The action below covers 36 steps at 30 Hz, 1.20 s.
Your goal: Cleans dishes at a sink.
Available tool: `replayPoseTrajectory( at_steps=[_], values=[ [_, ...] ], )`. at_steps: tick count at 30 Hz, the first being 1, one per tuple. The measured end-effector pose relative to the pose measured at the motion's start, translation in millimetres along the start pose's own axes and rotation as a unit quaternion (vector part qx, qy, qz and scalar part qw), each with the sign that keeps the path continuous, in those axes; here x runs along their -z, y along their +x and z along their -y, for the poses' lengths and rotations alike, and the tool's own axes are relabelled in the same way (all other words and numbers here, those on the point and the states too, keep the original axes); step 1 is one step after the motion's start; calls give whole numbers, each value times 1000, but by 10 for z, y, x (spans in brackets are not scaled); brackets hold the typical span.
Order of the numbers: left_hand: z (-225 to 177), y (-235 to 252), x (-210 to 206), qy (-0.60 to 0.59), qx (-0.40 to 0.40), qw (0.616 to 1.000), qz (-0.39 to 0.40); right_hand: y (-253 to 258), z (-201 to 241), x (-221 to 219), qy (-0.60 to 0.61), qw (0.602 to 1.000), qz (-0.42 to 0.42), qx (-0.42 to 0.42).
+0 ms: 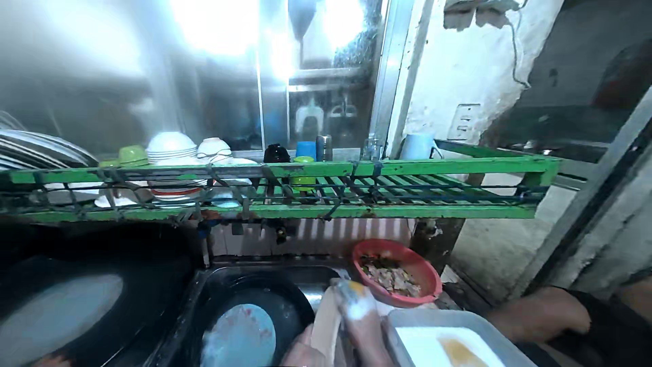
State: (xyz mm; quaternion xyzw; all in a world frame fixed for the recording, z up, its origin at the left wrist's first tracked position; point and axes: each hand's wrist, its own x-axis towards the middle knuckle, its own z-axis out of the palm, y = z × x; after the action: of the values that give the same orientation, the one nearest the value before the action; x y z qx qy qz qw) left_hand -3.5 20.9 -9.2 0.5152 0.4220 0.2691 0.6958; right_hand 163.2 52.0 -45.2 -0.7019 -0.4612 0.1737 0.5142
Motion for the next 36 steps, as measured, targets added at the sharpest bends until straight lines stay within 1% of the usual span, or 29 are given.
replayPoseTrajectory(
  at_steps=[2,3,4,5,6,7,9,11,12,13,14,15,16,17,18,19,20,21,22,24,27,29,30,31,32,33,34,35,36],
  values=[
    [-25,88,114,95,43,994,-14,-369,127,-173,43,987,25,151],
    [-14,117,161,133,55,990,-13,-457,180,-223,58,976,54,204],
    [11,105,202,128,54,990,-11,-471,227,-204,66,973,87,202],
    [40,56,233,76,30,997,-6,-410,224,-144,93,979,110,146],
    [62,-5,259,13,9,1000,1,-280,159,-59,133,982,109,72],
    [74,-60,282,-32,-13,999,13,-72,14,-12,159,985,68,15],
    [125,-101,341,-77,-41,995,43,229,-195,130,190,981,12,-41],
    [94,-93,398,-73,-11,995,72,237,-94,231,131,990,11,-45],
    [69,-75,415,-54,13,994,94,153,19,228,72,997,26,-8],
    [36,-30,415,-29,27,992,122,43,169,217,4,997,62,48],
    [3,22,393,0,32,989,142,-93,324,191,-50,987,99,120],
    [-7,72,345,24,34,990,134,-201,414,130,-79,969,105,207],
    [-9,100,278,40,28,994,94,-239,422,53,-78,952,86,284],
    [2,110,234,27,15,998,60,-204,371,1,-55,949,65,304],
    [-3,88,217,-9,2,999,47,-119,279,-13,-20,964,55,258],
    [-8,60,199,-55,-6,998,29,1,177,2,10,985,43,166],
    [-15,31,177,-103,-13,995,2,164,32,10,31,996,19,76],
    [-28,21,157,-147,-20,988,-28,279,-102,4,43,999,-12,15],
    [-38,35,147,-183,-27,981,-53,293,-177,-17,35,999,-30,-13],
    [3,137,150,-230,-42,969,-79,60,-72,-106,-6,1000,-26,-8],
    [49,247,133,-256,-34,961,-103,-283,81,-310,86,993,4,86],
    [45,230,124,-249,-22,963,-103,-99,-106,-356,110,988,4,106],
    [55,222,111,-243,-18,964,-105,54,-220,-334,80,993,-3,91],
    [68,218,101,-238,-16,965,-106,193,-293,-305,39,998,-13,48],
    [84,227,89,-237,-14,965,-109,281,-300,-293,-1,1000,-15,-1],
    [102,249,78,-243,-11,963,-117,288,-233,-279,-33,999,10,-29],
    [104,269,74,-257,-9,958,-123,207,-113,-267,-51,997,50,-31],
    [103,308,84,-275,-15,952,-132,99,-19,-299,-39,995,84,-25],
    [111,368,115,-294,-33,944,-145,-22,21,-373,-20,994,107,1]
  ],
)
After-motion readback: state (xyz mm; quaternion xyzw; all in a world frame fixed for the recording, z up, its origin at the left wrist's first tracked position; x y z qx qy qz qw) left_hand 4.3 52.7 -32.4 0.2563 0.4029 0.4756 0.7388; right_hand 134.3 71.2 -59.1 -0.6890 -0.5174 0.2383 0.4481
